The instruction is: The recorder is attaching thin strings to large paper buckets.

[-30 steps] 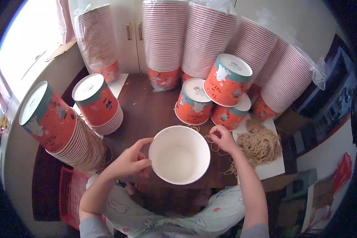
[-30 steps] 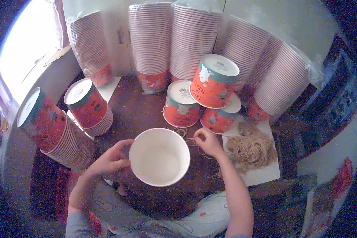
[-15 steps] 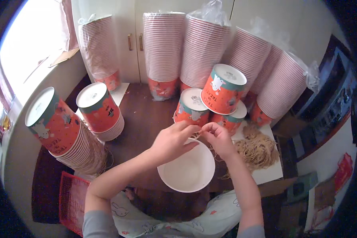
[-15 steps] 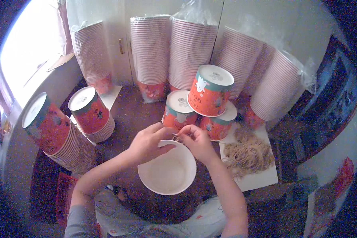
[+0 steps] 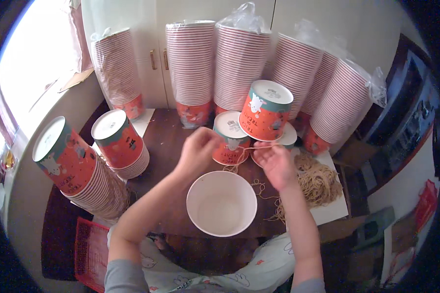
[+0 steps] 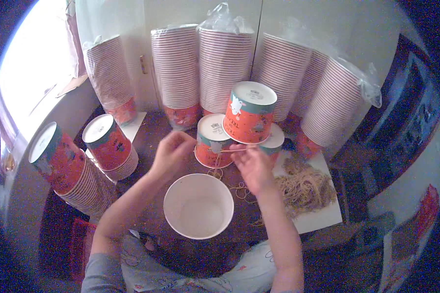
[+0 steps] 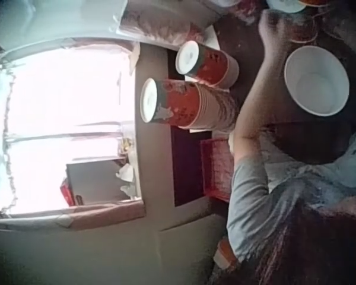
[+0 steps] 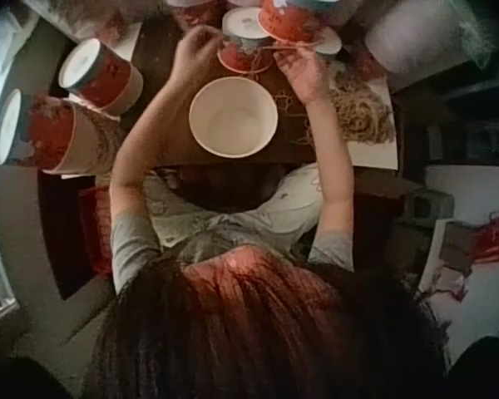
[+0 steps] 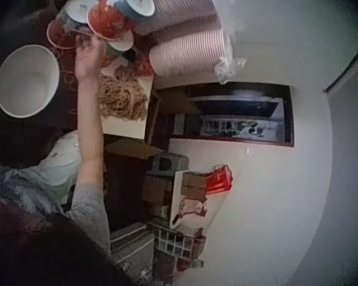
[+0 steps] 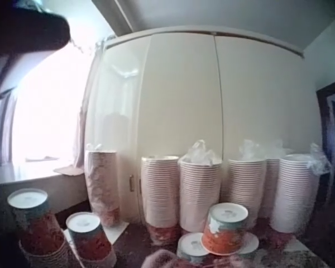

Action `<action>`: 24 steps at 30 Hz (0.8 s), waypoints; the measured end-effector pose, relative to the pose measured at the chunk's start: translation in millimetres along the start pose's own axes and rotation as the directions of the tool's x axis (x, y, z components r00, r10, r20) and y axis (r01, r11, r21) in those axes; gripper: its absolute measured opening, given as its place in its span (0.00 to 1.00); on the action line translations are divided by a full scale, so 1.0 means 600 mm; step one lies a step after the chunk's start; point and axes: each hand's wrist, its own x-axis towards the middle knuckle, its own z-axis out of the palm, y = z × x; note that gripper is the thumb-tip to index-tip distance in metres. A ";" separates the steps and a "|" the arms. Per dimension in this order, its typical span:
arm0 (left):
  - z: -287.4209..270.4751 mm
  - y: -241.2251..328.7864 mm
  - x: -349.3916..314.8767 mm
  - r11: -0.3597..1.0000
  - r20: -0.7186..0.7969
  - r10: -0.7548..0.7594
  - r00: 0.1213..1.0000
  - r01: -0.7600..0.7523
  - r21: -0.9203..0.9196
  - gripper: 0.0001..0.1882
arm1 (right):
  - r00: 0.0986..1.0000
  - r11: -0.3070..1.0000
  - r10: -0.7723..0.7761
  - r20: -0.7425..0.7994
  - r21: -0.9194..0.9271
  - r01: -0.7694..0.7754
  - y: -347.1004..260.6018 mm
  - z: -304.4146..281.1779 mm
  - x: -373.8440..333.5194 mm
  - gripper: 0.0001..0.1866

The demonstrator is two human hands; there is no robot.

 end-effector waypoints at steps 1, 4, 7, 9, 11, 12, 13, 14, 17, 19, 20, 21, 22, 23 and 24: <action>-0.015 -0.007 0.011 0.984 -0.018 -0.018 1.000 0.015 -0.178 0.04 | 0.999 0.994 -0.008 -0.053 0.109 0.013 -0.014 -0.016 0.005 0.06; -0.058 -0.005 0.034 0.904 -0.112 -0.291 0.950 0.234 -0.356 0.02 | 0.986 0.960 -0.135 -0.099 0.233 0.154 -0.050 -0.077 0.007 0.07; -0.118 -0.050 0.062 0.834 -0.208 -0.366 0.907 0.220 -0.506 0.03 | 0.965 0.936 -0.220 -0.146 0.246 0.251 -0.083 -0.134 0.008 0.05; -0.158 -0.047 0.069 0.852 -0.273 -0.368 0.889 0.205 -0.482 0.02 | 0.936 0.939 -0.252 -0.247 0.170 0.298 -0.099 -0.161 0.009 0.05; -0.202 -0.067 0.080 0.842 -0.350 -0.357 0.866 0.136 -0.523 0.02 | 0.894 0.910 -0.233 -0.383 0.238 0.339 -0.110 -0.180 0.010 0.05; -0.214 -0.062 0.082 0.848 -0.340 -0.350 0.873 0.141 -0.510 0.02 | 0.873 0.896 -0.244 -0.422 0.245 0.369 -0.120 -0.193 0.005 0.05; -0.222 -0.059 0.085 0.845 -0.366 -0.363 0.857 0.137 -0.518 0.02 | 0.854 0.885 -0.267 -0.446 0.238 0.400 -0.130 -0.205 0.000 0.05; -0.232 -0.059 0.087 0.843 -0.397 -0.376 0.837 0.132 -0.522 0.02 | 0.823 0.872 -0.294 -0.486 0.216 0.439 -0.137 -0.221 -0.003 0.05; -0.288 -0.081 0.098 0.851 -0.420 -0.345 0.839 0.091 -0.516 0.02 | 0.729 0.837 -0.354 -0.586 0.148 0.526 -0.159 -0.242 -0.007 0.04; -0.295 -0.084 0.099 0.866 -0.418 -0.298 0.858 0.059 -0.496 0.02 | 0.652 0.803 -0.406 -0.640 0.092 0.589 -0.177 -0.275 -0.014 0.04; -0.293 -0.083 0.096 0.883 -0.395 -0.293 0.871 0.087 -0.462 0.03 | 0.652 0.803 -0.404 -0.642 0.092 0.589 -0.179 -0.270 -0.018 0.04; -0.292 -0.082 0.094 0.897 -0.372 -0.288 0.882 0.113 -0.426 0.03 | 0.632 0.788 -0.473 -0.614 0.026 0.615 -0.185 -0.265 -0.024 0.03; -0.288 -0.080 0.091 0.898 -0.372 -0.289 0.882 0.115 -0.425 0.03 | 0.610 0.767 -0.538 -0.582 -0.038 0.640 -0.191 -0.259 -0.030 0.03; -0.272 -0.073 0.090 0.907 -0.377 -0.305 0.874 0.146 -0.395 0.03 | 0.544 0.728 -0.585 -0.601 -0.093 0.680 -0.203 -0.251 -0.032 0.05; -0.267 -0.071 0.088 0.916 -0.392 -0.321 0.862 0.178 -0.359 0.03 | 0.544 0.729 -0.583 -0.603 -0.093 0.678 -0.211 -0.242 -0.037 0.05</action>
